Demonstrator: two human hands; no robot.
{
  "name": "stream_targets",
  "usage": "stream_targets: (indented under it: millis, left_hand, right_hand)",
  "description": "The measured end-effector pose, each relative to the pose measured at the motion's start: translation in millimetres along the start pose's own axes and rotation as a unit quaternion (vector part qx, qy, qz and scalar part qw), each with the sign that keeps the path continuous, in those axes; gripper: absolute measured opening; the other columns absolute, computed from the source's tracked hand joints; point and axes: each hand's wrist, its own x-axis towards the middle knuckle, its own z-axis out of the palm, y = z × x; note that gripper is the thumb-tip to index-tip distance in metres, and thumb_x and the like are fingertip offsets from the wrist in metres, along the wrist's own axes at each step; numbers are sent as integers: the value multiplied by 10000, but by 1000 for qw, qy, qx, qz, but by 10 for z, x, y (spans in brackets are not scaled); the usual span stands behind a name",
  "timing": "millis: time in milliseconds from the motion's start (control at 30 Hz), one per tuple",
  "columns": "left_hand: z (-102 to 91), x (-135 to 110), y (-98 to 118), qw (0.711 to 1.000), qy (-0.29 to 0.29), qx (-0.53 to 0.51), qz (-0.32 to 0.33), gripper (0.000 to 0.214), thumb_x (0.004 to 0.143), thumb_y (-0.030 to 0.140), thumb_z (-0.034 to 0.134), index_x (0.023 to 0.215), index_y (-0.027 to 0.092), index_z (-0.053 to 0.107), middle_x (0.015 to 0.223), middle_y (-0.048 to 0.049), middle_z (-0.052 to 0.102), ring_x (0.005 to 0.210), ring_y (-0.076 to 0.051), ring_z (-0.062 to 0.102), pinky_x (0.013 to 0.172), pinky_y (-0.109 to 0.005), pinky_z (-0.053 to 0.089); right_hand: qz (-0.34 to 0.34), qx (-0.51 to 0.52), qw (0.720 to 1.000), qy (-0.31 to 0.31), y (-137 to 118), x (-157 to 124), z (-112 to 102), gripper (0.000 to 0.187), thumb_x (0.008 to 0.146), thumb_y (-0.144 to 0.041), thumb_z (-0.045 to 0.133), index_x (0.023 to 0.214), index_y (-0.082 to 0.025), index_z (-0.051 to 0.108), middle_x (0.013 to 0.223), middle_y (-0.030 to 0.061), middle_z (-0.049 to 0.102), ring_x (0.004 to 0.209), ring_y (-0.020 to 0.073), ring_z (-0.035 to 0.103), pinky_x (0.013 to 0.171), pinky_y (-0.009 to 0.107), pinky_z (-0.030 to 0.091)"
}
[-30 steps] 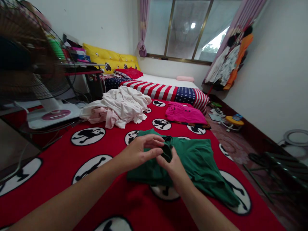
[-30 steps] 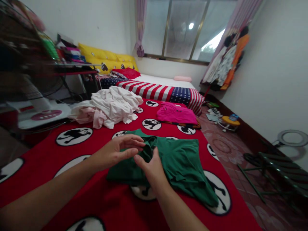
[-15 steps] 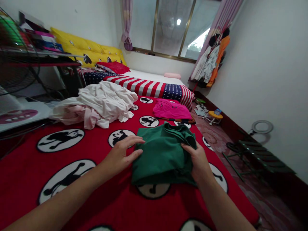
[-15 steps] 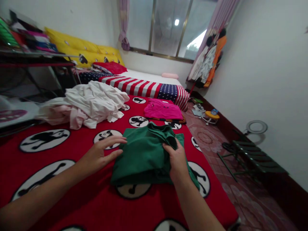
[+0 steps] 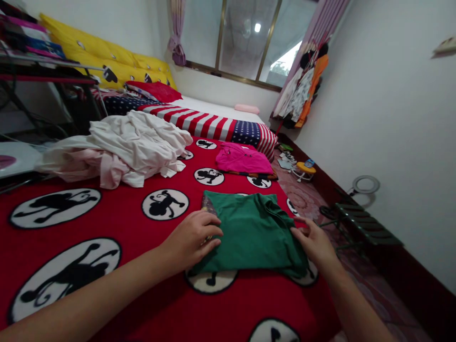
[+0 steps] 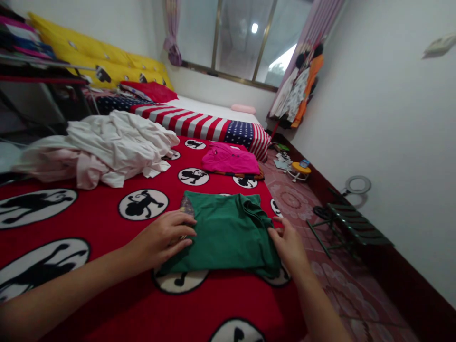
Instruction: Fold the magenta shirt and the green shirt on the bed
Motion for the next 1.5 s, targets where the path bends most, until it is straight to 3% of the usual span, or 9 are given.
stream_targets:
  millis: [133,333,467,667,967,1100,1233,1333,1500]
  left_hand:
    - [83,253,31,1000,-4,12,-17,261,921,231,499,1119,193,664,1220,-100,622,1114,-246,580,1004,-415,449]
    - [291,575,-198,991,-23,70,-113,545,977,355,392,1455,95,370,1506,-167,378,1391,-291,352,1150,-480,276]
    - [385,561,-412,984,-25,85,-153,693,962,509,368,1493,71,285,1552,-171,276,1439,-283,257,1169,-466,238]
    - [450,528,-397,979,6,104,-176,754,906,607,425,1467,107,366,1563,-164,248,1436,-310,257,1177,-479,213]
    - [399,510,-433,985,48,42,-163,740,888,606,470,1451,132,396,1555,-164,277,1428,-301,281,1166,-465,253]
    - [339,479,-538,981,94,31,-165,529,956,477,415,1376,166,503,1509,-147,381,1400,-285,341,1143,-471,293]
    - [307,453,-689,973,110,61,-192,445,896,332,551,1300,148,581,1472,-166,426,1387,-335,349,1143,-518,273]
    - [275,451,-766,968,161,-12,-194,433,847,224,581,1269,131,597,1424,-158,481,1336,-299,429,1132,-451,332]
    - [204,454,-861,924,276,-170,-204,350,848,213,551,1182,164,642,1241,-110,630,1199,-243,558,1089,-419,396]
  right_hand:
    - [-165,-137,970,116,-279,-115,54,362,824,-299,504,1146,-173,609,1033,111,686,883,246,649,820,402,489]
    - [-399,-145,885,-190,-856,-385,563,459,947,-328,456,1397,-239,460,1465,77,471,1358,196,411,1136,417,298]
    - [-300,-266,894,-198,-592,11,666,666,946,-505,420,1522,-214,258,1596,109,207,1456,265,226,1131,533,263]
    - [-149,-332,925,-106,-108,421,712,733,949,-597,274,1545,-186,162,1612,85,135,1475,298,136,1135,597,198]
    - [-128,-392,903,-120,-355,340,645,729,938,-596,322,1528,-177,236,1599,103,177,1464,328,168,1116,642,176]
    - [-213,-368,900,-95,-661,64,676,647,944,-550,375,1483,-191,361,1593,100,208,1470,309,155,1131,625,147]
    - [-336,-282,882,-171,-728,-286,849,585,966,-480,379,1505,-268,297,1584,67,261,1461,223,219,1151,534,206]
    - [-335,-290,878,-180,-732,-425,924,594,948,-463,439,1490,-242,337,1557,92,324,1446,259,253,1140,554,214]
    - [-337,-269,893,-129,-1125,-693,975,345,965,-378,434,1203,-204,615,1212,128,633,1113,246,584,945,383,442]
